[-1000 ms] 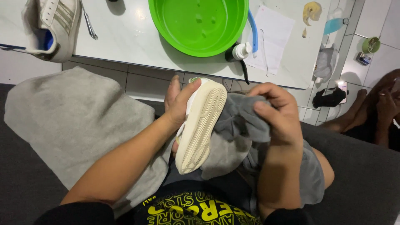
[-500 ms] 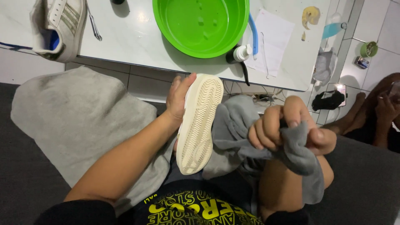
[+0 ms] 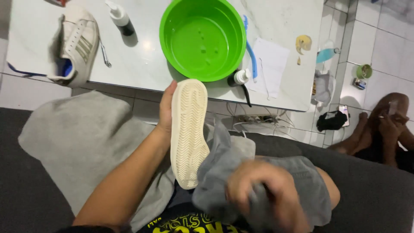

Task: Cleaning the upper and sole of a white sneaker using a cloth and cleaning solution.

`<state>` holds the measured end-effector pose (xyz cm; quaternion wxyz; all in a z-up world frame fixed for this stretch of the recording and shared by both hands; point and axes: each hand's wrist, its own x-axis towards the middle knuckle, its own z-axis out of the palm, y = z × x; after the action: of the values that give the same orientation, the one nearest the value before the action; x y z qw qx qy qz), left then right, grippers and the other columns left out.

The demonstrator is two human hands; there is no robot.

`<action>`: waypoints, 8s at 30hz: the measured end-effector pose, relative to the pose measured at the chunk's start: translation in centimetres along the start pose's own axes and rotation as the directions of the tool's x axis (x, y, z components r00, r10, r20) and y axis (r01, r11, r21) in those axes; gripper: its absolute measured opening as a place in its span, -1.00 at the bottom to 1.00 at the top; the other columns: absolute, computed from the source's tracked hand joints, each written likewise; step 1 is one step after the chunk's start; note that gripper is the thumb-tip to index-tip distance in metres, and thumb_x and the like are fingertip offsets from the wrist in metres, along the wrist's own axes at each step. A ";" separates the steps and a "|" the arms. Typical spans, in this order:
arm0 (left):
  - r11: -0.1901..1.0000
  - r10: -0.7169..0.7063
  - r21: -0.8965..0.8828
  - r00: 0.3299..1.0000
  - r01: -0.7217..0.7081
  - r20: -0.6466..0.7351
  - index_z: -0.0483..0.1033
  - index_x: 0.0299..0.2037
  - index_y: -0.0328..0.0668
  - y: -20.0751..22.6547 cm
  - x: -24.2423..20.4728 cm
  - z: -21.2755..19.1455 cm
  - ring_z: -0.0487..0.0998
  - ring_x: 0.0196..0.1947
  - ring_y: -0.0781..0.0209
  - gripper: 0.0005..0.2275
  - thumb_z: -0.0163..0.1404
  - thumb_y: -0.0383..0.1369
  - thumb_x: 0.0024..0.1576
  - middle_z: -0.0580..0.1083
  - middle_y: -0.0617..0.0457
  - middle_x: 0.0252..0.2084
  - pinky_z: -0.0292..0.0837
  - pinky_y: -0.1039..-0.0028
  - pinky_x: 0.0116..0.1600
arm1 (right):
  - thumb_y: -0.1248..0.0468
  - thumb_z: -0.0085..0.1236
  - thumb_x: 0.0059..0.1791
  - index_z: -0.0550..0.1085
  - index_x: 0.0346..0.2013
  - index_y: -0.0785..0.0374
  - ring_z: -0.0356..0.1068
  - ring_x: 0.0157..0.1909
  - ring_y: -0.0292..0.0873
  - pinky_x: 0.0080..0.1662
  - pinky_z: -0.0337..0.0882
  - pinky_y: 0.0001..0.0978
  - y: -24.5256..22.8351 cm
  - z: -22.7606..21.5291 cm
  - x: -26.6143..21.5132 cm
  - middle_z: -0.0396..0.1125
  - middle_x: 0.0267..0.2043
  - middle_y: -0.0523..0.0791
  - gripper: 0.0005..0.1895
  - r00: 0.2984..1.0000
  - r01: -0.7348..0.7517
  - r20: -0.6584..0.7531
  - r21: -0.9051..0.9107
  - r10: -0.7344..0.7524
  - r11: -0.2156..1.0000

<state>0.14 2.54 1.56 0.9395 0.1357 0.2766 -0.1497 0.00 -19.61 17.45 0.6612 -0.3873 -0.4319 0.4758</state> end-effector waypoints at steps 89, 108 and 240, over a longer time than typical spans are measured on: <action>0.998 -0.008 -0.047 0.923 0.029 0.386 0.45 -0.07 -0.49 -1.4 -1.5 0.0 0.63 -0.48 0.05 -0.36 -0.19 0.15 0.15 0.55 -0.33 -0.37 0.57 0.44 -0.37 | 0.41 0.03 -0.05 0.49 0.08 0.20 0.37 0.15 0.00 0.21 0.33 -0.07 11.8 -5.4 2.1 0.45 -0.01 0.05 -0.61 0.387 -0.446 -0.909 -0.039 0.153 0.894; 0.996 0.041 -0.086 0.977 -0.023 0.208 0.45 -0.05 -0.23 -2.3 -1.4 -1.0 0.61 -0.30 0.03 -0.53 -0.08 0.05 0.12 0.49 -0.19 -0.17 0.55 0.37 -0.12 | 0.09 0.09 0.00 0.15 0.42 0.23 0.19 0.38 0.35 0.33 0.18 0.22 7.5 -5.5 3.1 0.24 0.30 0.33 -0.26 0.374 -0.633 -0.823 0.111 0.427 0.766; 0.991 -0.002 0.134 0.996 0.014 -0.089 -0.01 0.33 -0.09 -6.9 -4.8 6.1 0.59 0.02 0.00 -0.28 0.07 0.04 0.08 0.54 -0.23 0.02 0.46 0.11 0.20 | 0.36 -0.08 0.15 0.52 0.05 0.31 0.36 -0.31 0.00 -0.11 0.36 -0.16 -1.3 -9.0 -9.2 0.33 -0.42 -0.05 -0.75 0.732 -0.597 -0.630 -0.776 -0.259 0.202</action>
<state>-3.25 -4.84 8.03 0.9144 0.2042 0.3078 -0.1658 7.24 -29.75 13.86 0.3102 -0.8954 -0.3192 0.0092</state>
